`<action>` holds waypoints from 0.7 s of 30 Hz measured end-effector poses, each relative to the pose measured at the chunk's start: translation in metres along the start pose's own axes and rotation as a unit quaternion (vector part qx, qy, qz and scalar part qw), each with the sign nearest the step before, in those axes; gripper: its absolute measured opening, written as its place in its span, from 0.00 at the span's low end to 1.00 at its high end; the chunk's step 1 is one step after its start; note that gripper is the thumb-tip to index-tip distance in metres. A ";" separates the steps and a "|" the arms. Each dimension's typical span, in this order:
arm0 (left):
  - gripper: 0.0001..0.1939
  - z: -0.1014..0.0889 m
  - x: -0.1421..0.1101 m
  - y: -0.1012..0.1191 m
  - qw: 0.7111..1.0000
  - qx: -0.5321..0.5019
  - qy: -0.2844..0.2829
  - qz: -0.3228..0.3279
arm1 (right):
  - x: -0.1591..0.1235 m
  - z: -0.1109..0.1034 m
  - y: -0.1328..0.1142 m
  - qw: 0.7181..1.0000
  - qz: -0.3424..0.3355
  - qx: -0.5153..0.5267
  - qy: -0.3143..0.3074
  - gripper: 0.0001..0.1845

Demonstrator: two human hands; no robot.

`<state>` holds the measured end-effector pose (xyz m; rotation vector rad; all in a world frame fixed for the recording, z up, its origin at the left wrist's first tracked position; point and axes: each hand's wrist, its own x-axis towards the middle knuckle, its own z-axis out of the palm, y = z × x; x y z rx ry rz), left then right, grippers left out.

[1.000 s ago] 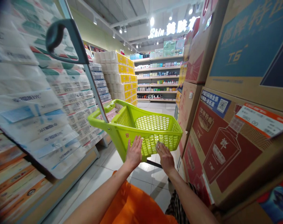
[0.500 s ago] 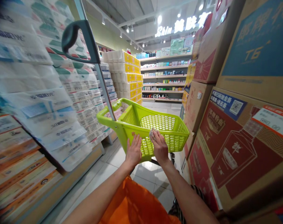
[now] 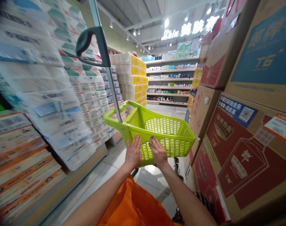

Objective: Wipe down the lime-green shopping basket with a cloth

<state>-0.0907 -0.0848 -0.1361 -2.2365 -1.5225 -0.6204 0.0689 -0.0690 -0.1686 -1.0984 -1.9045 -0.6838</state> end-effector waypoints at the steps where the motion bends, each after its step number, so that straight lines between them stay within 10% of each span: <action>1: 0.34 -0.002 -0.001 -0.003 1.000 0.003 0.003 0.000 | -0.002 0.001 -0.004 1.000 -0.017 -0.001 -0.017 0.23; 21: 0.33 -0.018 -0.018 -0.063 0.992 0.051 0.032 -0.109 | 0.079 0.017 -0.074 0.996 -0.055 0.073 0.023 0.22</action>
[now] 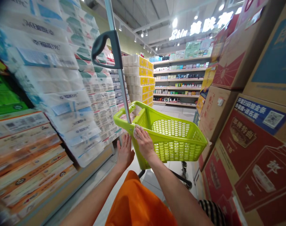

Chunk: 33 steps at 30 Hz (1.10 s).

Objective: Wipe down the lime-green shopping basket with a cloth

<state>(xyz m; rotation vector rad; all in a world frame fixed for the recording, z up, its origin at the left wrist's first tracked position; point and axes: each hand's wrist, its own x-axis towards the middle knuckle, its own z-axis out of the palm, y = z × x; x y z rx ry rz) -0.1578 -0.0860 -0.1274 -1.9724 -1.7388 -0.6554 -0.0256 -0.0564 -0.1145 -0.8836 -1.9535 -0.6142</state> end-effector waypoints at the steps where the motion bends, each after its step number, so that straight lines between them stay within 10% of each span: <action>1: 0.33 -0.001 0.000 -0.002 1.000 0.001 0.001 -0.001 | -0.002 0.004 -0.003 1.000 -0.012 0.000 -0.018 0.20; 11: 0.36 -0.008 0.002 -0.016 0.999 -0.011 0.022 -0.037 | 0.029 0.008 -0.018 1.000 0.001 0.011 -0.013 0.22; 16: 0.34 -0.010 0.008 -0.011 0.999 -0.025 0.032 -0.024 | -0.005 0.005 -0.007 0.997 -0.059 0.016 -0.057 0.20; 21: 0.34 -0.006 0.017 0.020 0.998 -0.065 0.009 0.014 | -0.020 -0.020 0.037 0.999 0.043 -0.007 -0.021 0.23; 27: 0.35 0.004 0.028 0.065 0.990 -0.111 -0.014 0.086 | -0.059 -0.034 0.072 0.988 0.004 -0.011 -0.153 0.21; 33: 0.36 0.016 0.034 0.090 0.982 -0.142 -0.018 0.126 | -0.055 -0.047 0.097 0.995 0.085 -0.048 -0.038 0.20</action>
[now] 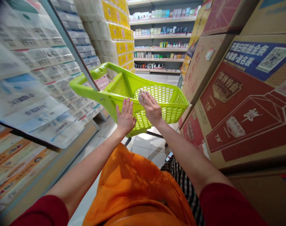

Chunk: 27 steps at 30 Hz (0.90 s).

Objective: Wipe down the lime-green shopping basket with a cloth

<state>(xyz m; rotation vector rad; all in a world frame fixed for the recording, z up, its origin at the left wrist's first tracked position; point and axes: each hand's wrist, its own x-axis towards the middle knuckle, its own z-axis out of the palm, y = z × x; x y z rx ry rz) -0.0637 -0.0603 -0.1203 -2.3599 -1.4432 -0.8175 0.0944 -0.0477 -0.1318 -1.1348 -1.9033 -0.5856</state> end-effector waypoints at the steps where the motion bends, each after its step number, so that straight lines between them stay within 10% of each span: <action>1: 0.36 0.003 0.001 0.002 1.000 -0.005 -0.002 0.006 | -0.003 0.001 0.003 1.000 0.006 -0.003 -0.003 0.20; 6: 0.34 0.018 0.002 0.012 0.999 -0.029 -0.015 0.035 | -0.031 0.000 0.007 0.996 -0.028 0.011 -0.089 0.18; 12: 0.33 0.029 0.006 0.021 0.998 -0.037 -0.031 0.043 | -0.039 -0.011 0.023 0.998 0.063 -0.012 -0.016 0.19; 17: 0.33 0.042 0.005 0.029 0.995 -0.039 -0.058 0.068 | -0.075 -0.016 0.033 0.992 0.046 -0.023 -0.113 0.18; 22: 0.33 0.053 0.009 0.046 0.992 -0.050 -0.061 0.099 | -0.070 -0.025 0.047 0.994 0.096 -0.042 -0.016 0.20; 27: 0.30 0.057 0.017 0.061 0.989 -0.052 -0.058 0.127 | -0.093 -0.022 0.050 0.991 0.073 -0.042 -0.105 0.20</action>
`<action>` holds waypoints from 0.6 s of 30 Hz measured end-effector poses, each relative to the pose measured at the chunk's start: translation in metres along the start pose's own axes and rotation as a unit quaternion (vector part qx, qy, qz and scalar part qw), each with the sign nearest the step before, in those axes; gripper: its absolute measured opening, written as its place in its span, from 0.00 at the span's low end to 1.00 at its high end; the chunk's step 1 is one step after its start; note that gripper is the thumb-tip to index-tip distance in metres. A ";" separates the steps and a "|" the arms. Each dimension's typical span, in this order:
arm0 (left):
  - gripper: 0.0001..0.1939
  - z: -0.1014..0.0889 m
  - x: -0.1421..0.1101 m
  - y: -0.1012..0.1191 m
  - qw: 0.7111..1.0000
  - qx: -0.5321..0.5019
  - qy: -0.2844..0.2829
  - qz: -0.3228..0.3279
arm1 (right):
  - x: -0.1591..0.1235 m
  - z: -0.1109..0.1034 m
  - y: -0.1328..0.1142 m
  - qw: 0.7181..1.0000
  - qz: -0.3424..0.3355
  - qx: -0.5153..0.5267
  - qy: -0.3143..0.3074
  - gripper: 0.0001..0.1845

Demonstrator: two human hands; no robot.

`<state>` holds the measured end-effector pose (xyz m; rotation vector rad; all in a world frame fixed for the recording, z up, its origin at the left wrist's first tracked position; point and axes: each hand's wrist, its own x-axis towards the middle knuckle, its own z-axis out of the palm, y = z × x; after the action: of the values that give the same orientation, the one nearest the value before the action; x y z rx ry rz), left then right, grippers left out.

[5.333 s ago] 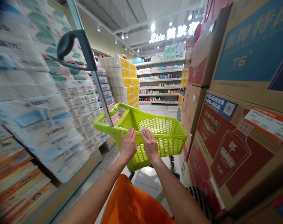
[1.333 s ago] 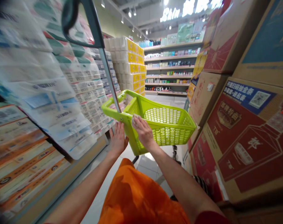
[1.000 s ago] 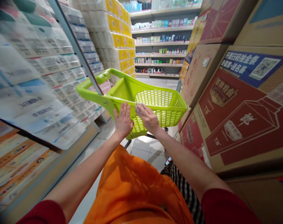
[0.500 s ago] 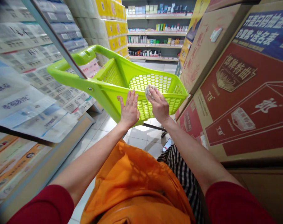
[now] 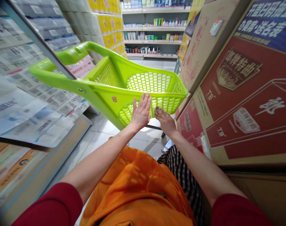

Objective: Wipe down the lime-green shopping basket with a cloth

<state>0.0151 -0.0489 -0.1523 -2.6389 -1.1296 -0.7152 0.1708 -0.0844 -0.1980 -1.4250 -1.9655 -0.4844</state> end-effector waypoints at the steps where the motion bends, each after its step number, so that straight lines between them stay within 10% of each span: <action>1: 0.30 0.001 0.001 0.001 1.000 0.000 -0.001 0.003 | -0.003 0.001 0.001 1.000 0.007 -0.002 0.009 0.20; 5: 0.30 0.005 0.006 0.006 1.000 -0.001 -0.003 0.008 | 0.002 -0.003 0.010 0.988 0.084 0.002 0.132 0.20; 11: 0.31 0.009 0.014 0.017 0.999 0.003 -0.008 0.048 | -0.014 0.002 0.018 0.994 0.088 0.028 0.063 0.20; 18: 0.33 0.016 0.020 0.027 0.997 0.040 -0.020 0.065 | -0.015 -0.001 0.034 0.976 0.149 0.019 0.156 0.21</action>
<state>0.0522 -0.0495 -0.1561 -2.6422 -0.9637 -0.5818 0.2058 -0.0839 -0.2108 -1.4864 -1.4775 -0.4953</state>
